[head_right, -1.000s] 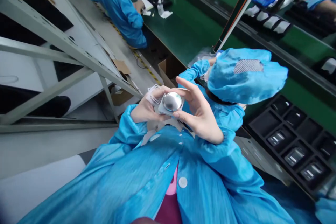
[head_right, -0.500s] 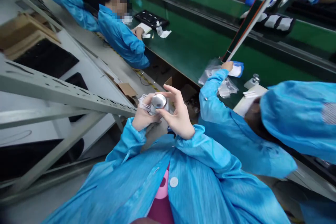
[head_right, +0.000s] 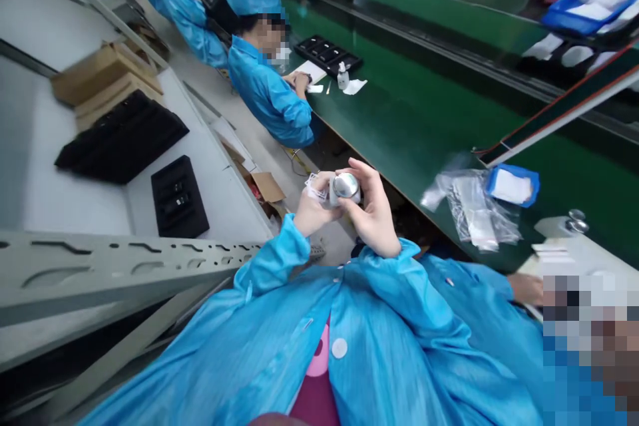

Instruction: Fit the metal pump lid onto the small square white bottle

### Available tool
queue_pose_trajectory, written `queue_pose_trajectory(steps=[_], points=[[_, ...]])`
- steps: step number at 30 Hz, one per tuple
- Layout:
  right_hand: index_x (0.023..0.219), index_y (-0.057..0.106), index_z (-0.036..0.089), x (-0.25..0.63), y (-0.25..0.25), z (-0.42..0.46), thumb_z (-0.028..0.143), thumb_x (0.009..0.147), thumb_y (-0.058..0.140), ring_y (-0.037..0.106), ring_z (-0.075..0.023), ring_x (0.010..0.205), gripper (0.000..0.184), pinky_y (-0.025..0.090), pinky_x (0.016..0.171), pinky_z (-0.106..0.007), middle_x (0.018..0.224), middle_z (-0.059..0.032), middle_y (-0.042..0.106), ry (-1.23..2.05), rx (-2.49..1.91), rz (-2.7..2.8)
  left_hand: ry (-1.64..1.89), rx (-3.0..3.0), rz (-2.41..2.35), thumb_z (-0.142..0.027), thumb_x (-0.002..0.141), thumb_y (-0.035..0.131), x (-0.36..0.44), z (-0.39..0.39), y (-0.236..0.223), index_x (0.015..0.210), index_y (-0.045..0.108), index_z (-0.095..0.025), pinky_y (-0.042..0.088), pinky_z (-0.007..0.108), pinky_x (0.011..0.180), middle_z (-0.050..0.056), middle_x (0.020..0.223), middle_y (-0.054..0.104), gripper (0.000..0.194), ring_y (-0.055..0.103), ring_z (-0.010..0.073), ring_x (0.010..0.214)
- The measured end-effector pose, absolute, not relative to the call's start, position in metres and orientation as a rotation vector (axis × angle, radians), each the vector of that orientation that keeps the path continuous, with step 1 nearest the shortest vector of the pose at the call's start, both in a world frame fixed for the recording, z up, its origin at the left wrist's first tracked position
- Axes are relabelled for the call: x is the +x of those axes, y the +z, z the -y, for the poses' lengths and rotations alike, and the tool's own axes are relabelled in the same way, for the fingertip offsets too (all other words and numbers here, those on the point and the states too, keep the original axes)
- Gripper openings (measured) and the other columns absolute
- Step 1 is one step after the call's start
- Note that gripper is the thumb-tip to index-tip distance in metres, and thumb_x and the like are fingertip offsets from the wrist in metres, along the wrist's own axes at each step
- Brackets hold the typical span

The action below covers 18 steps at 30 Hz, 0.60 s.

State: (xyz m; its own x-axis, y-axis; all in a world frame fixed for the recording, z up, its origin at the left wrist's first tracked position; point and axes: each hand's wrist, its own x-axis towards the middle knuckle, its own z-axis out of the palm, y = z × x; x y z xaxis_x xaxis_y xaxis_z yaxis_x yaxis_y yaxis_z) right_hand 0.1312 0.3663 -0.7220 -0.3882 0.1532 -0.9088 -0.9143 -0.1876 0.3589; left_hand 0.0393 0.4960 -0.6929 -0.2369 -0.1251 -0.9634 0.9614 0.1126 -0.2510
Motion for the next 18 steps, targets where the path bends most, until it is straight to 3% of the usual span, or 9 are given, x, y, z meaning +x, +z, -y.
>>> queue_pose_trajectory(steps=[3, 7, 9, 11, 13, 16, 18], points=[[0.142, 0.041, 0.03, 0.146, -0.699, -0.364, 0.033, 0.087, 0.069, 0.057, -0.0223, 0.122, 0.062, 0.045, 0.109, -0.042, 0.131, -0.0063, 0.059, 1.626, -1.018, -1.237, -1.321, 0.923, -1.29, -0.024, 0.065, 0.08, 0.055, -0.492, -0.678, 0.112, 0.06, -0.021, 0.048, 0.036, 0.09, 0.005, 0.109, 0.064, 0.051, 0.061, 0.0217, 0.101], [0.148, 0.033, 0.031, 0.147, -0.657, -0.35, 0.039, 0.085, 0.071, 0.042, -0.025, 0.139, 0.074, 0.032, 0.118, -0.047, 0.148, -0.0067, 0.046, 1.611, -1.093, -1.097, -1.335, 1.039, -1.274, -0.031, 0.067, 0.081, 0.054, -0.493, -0.635, 0.114, 0.059, -0.02, 0.048, 0.037, 0.093, 0.006, 0.111, 0.065, 0.053, 0.061, 0.0219, 0.102], [0.143, 0.042, 0.03, 0.14, -0.634, -0.338, 0.04, 0.085, 0.07, 0.041, -0.0246, 0.14, 0.065, 0.031, 0.118, -0.045, 0.148, -0.0064, 0.046, 1.608, -1.216, -1.114, -1.351, 1.115, -1.299, -0.033, 0.066, 0.083, 0.044, -0.501, -0.611, 0.112, 0.06, -0.019, 0.048, 0.037, 0.094, 0.006, 0.108, 0.065, 0.053, 0.062, 0.0215, 0.1], [0.121, 0.059, 0.025, 0.129, -0.607, -0.321, 0.039, 0.089, 0.065, 0.051, -0.0226, 0.128, 0.036, 0.037, 0.112, -0.041, 0.132, -0.0065, 0.058, 1.605, -1.375, -1.209, -1.332, 1.124, -1.381, -0.035, 0.065, 0.083, 0.031, -0.512, -0.591, 0.11, 0.059, -0.019, 0.049, 0.037, 0.092, 0.005, 0.105, 0.065, 0.054, 0.063, 0.0207, 0.098], [0.088, 0.061, 0.02, 0.11, -0.576, -0.301, 0.039, 0.09, 0.061, 0.058, -0.019, 0.107, 0.019, 0.042, 0.1, -0.036, 0.109, -0.005, 0.063, 1.615, -1.526, -1.317, -1.282, 1.102, -1.494, -0.041, 0.064, 0.084, 0.015, -0.526, -0.575, 0.108, 0.057, -0.018, 0.052, 0.036, 0.089, 0.005, 0.102, 0.065, 0.057, 0.065, 0.02, 0.094], [0.069, 0.049, 0.019, 0.07, -0.514, -0.285, 0.041, 0.087, 0.063, 0.055, -0.0149, 0.085, 0.031, 0.043, 0.083, -0.03, 0.089, -0.0019, 0.06, 1.668, -1.636, -1.443, -1.185, 1.153, -1.642, -0.05, 0.058, 0.086, -0.015, -0.556, -0.56, 0.102, 0.055, -0.019, 0.055, 0.036, 0.087, 0.004, 0.097, 0.066, 0.062, 0.066, 0.0184, 0.089], [0.063, 0.042, 0.019, 0.037, -0.465, -0.291, 0.041, 0.086, 0.063, 0.052, -0.0137, 0.079, 0.038, 0.041, 0.079, -0.029, 0.083, -0.0006, 0.058, 1.727, -1.657, -1.499, -1.104, 1.233, -1.679, -0.051, 0.056, 0.088, -0.037, -0.587, -0.555, 0.1, 0.056, -0.02, 0.056, 0.035, 0.088, 0.003, 0.095, 0.066, 0.063, 0.067, 0.0171, 0.088]])
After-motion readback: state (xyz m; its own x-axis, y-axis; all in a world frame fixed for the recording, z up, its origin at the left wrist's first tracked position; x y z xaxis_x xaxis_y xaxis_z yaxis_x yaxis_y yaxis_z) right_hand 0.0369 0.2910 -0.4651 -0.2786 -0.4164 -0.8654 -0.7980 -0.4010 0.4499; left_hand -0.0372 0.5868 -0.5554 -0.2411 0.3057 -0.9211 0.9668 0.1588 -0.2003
